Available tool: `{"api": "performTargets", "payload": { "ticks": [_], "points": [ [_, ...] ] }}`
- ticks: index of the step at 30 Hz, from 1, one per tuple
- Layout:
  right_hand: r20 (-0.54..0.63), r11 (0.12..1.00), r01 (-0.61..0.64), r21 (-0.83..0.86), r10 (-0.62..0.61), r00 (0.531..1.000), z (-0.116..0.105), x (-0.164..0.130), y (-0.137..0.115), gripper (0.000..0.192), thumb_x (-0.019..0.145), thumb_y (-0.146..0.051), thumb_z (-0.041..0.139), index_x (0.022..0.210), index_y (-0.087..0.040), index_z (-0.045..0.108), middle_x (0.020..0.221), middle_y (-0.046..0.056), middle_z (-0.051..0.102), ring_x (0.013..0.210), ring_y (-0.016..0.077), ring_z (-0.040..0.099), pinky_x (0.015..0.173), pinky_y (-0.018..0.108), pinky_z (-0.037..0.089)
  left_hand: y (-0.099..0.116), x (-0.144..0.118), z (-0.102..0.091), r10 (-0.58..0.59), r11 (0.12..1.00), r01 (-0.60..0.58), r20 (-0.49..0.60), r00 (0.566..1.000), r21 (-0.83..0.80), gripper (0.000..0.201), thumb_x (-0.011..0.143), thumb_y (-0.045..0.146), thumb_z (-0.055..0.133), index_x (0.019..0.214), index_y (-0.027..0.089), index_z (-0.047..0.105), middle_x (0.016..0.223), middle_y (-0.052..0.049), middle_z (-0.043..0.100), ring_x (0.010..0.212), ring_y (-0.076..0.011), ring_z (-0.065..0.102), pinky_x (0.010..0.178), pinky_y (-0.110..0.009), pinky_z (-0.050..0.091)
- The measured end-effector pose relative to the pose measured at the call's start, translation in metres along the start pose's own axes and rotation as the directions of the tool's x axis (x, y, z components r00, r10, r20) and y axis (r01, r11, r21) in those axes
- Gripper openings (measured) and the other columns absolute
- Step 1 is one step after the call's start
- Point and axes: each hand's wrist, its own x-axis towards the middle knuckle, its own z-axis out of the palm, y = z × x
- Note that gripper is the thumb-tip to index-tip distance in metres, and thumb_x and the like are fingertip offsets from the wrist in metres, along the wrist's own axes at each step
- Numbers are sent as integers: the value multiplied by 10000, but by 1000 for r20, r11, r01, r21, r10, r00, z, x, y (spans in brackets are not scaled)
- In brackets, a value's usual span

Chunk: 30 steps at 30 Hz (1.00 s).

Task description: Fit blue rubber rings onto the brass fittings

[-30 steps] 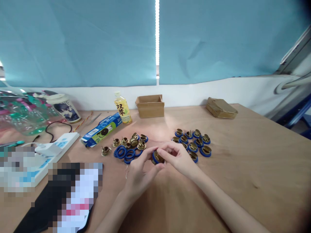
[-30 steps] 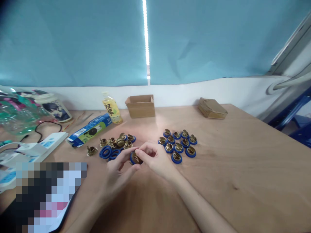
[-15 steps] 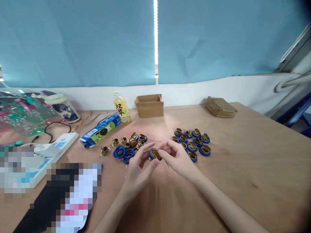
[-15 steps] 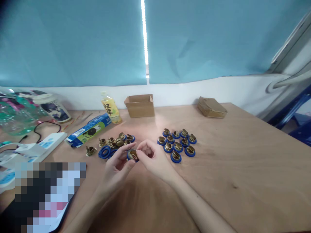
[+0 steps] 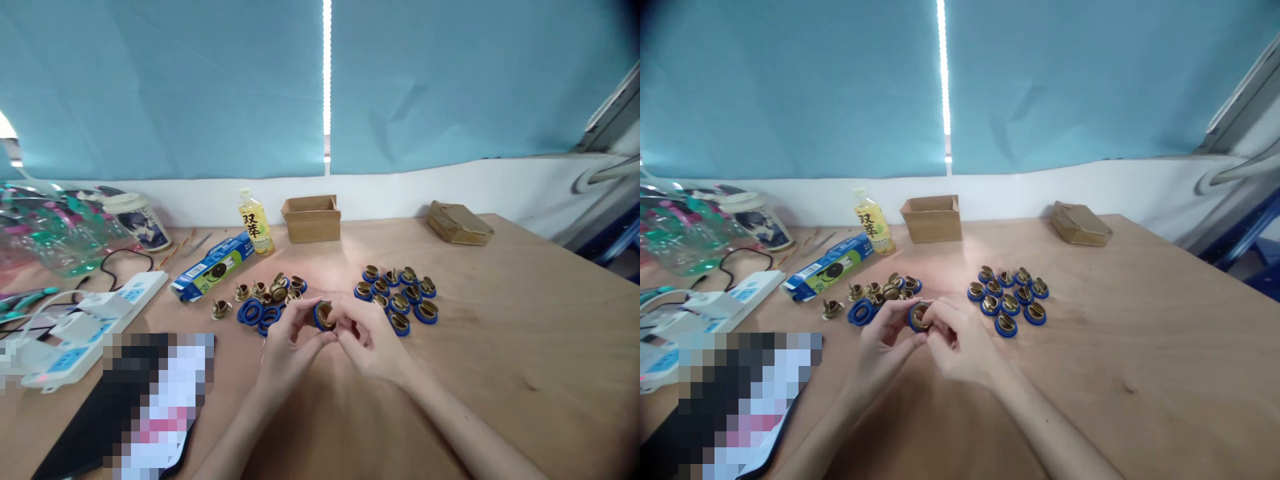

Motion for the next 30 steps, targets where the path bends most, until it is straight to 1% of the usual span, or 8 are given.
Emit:
{"api": "performTargets", "payload": {
  "ticks": [3,7,10,14,19,21,25,30],
  "points": [
    [70,987,83,-139,-74,995,-5,-2,-4,142,763,-92,495,818,-214,542,799,11,516,732,175,505,658,300,390,-2,0,-1,-7,993,13,-45,999,120,406,741,255,813,1108,210,646,1026,-48,727,927,-204,689,851,-332,555],
    [122,978,16,-208,10,992,-4,-2,-10,114,795,-130,524,870,-215,542,875,24,539,776,181,513,683,299,409,-5,1,-3,-32,977,52,-99,995,207,392,751,246,784,1122,206,661,1019,-45,732,932,-217,684,824,-335,552],
    [83,984,-142,-110,151,985,5,1,-7,58,876,-222,551,845,-219,502,828,3,531,727,157,489,639,269,388,-5,0,-3,-27,957,48,-77,997,287,364,780,188,720,1138,211,663,1036,-43,732,924,-207,681,838,-334,539],
    [17,952,-286,110,286,958,18,5,12,235,930,-334,519,740,-217,446,703,-25,466,637,134,432,574,251,343,0,0,1,1,911,14,-37,999,413,314,787,240,722,1097,204,686,976,-46,730,826,-194,661,756,-313,525],
    [186,810,-495,315,459,869,20,7,32,378,925,-527,496,712,-216,465,569,-64,401,482,100,345,481,233,272,1,2,3,-35,866,34,-8,999,498,317,770,284,744,1074,203,700,965,-51,716,768,-188,647,691,-299,519],
    [162,831,-527,177,504,848,18,6,32,375,931,-491,504,680,-214,468,534,-66,395,469,102,353,479,235,254,-1,2,3,-59,824,35,24,998,565,304,781,288,729,1075,215,699,907,-32,699,691,-171,625,658,-292,508],
    [-55,886,-406,-225,404,913,13,5,26,185,914,-256,536,742,-191,552,608,-21,535,589,137,498,560,251,310,-4,-1,4,-108,716,-1,111,988,698,255,785,288,708,1029,216,698,900,-40,678,745,-204,653,696,-312,491],
    [73,928,-286,-241,311,948,9,3,23,143,919,-298,559,830,-195,601,684,-17,581,636,136,533,578,237,345,-2,-1,9,-208,621,-16,185,960,783,187,811,368,676,857,186,662,862,-67,667,787,-248,663,666,-311,445]
  ]
}}
